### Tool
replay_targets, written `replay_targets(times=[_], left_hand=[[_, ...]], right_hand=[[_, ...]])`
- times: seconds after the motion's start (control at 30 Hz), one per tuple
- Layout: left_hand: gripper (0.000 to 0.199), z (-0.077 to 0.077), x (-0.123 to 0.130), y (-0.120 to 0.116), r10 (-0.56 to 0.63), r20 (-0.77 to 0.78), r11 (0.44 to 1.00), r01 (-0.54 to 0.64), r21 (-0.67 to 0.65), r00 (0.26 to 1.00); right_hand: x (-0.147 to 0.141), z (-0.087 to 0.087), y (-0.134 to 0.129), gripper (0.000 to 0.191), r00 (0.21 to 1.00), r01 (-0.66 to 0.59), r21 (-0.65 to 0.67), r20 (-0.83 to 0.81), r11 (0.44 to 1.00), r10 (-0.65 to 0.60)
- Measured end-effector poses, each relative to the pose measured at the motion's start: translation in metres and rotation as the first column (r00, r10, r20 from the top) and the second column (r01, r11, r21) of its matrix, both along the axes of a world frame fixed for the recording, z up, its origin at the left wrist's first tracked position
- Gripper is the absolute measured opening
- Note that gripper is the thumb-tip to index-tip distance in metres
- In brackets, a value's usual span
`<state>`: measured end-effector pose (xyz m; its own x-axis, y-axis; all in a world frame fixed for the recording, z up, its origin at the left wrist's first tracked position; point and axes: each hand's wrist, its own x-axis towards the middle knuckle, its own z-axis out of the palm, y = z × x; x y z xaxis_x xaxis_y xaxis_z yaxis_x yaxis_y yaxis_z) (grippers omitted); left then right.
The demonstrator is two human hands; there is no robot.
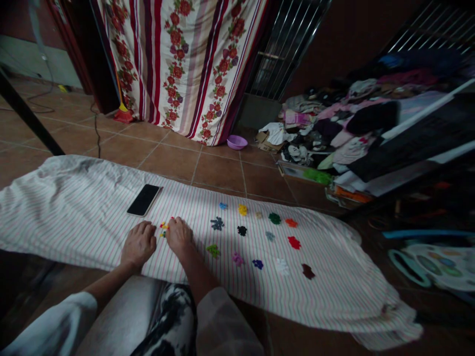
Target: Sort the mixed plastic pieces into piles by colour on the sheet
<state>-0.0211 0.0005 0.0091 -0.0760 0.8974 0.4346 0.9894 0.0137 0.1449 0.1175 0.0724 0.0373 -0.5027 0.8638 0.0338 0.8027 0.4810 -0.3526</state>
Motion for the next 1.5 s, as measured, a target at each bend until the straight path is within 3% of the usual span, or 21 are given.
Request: replay_targets(times=[0.13, 0.3, 0.5, 0.8, 0.93, 1.2, 1.4, 1.5], left_hand=[[0.02, 0.0, -0.001, -0.001, 0.002, -0.013, 1.0, -0.002, -0.011, 1.0], [0.023, -0.002, -0.003, -0.002, 0.002, -0.019, 1.0, -0.003, -0.027, 1.0], [0.029, 0.0, -0.002, -0.003, 0.003, -0.014, 0.999, -0.003, -0.054, 1.0], [0.034, 0.012, 0.003, -0.005, 0.041, -0.006, 0.988, -0.041, -0.152, 0.999], [0.032, 0.014, 0.004, -0.005, 0.041, -0.002, 0.987, -0.041, -0.156, 0.999], [0.034, 0.019, 0.006, -0.006, 0.048, -0.005, 0.981, -0.048, -0.188, 0.999], [0.035, 0.011, 0.002, -0.006, 0.023, -0.006, 0.986, -0.023, -0.164, 1.0], [0.034, 0.006, -0.003, -0.005, -0.022, 0.012, 0.989, 0.024, -0.148, 1.0]], right_hand=[[0.006, -0.001, -0.003, 0.012, 0.995, -0.015, 0.022, -0.1, 1.0, 0.018], [0.006, -0.001, -0.007, 0.014, 0.989, -0.006, -0.04, -0.147, 0.999, 0.0], [0.012, 0.009, -0.015, 0.015, 0.968, 0.042, -0.05, -0.247, 0.998, -0.054], [0.057, 0.011, -0.004, 0.019, 0.879, 0.214, -0.11, -0.412, 0.971, -0.24], [0.087, 0.004, 0.006, 0.019, 0.776, 0.282, -0.154, -0.544, 0.947, -0.32], [0.149, -0.023, 0.019, 0.023, 0.458, 0.348, -0.342, -0.75, 0.873, -0.477], [0.21, -0.024, 0.021, 0.028, 0.345, 0.445, -0.39, -0.756, 0.806, -0.556], [0.24, -0.024, 0.021, 0.028, 0.24, 0.498, -0.409, -0.782, 0.765, -0.575]])
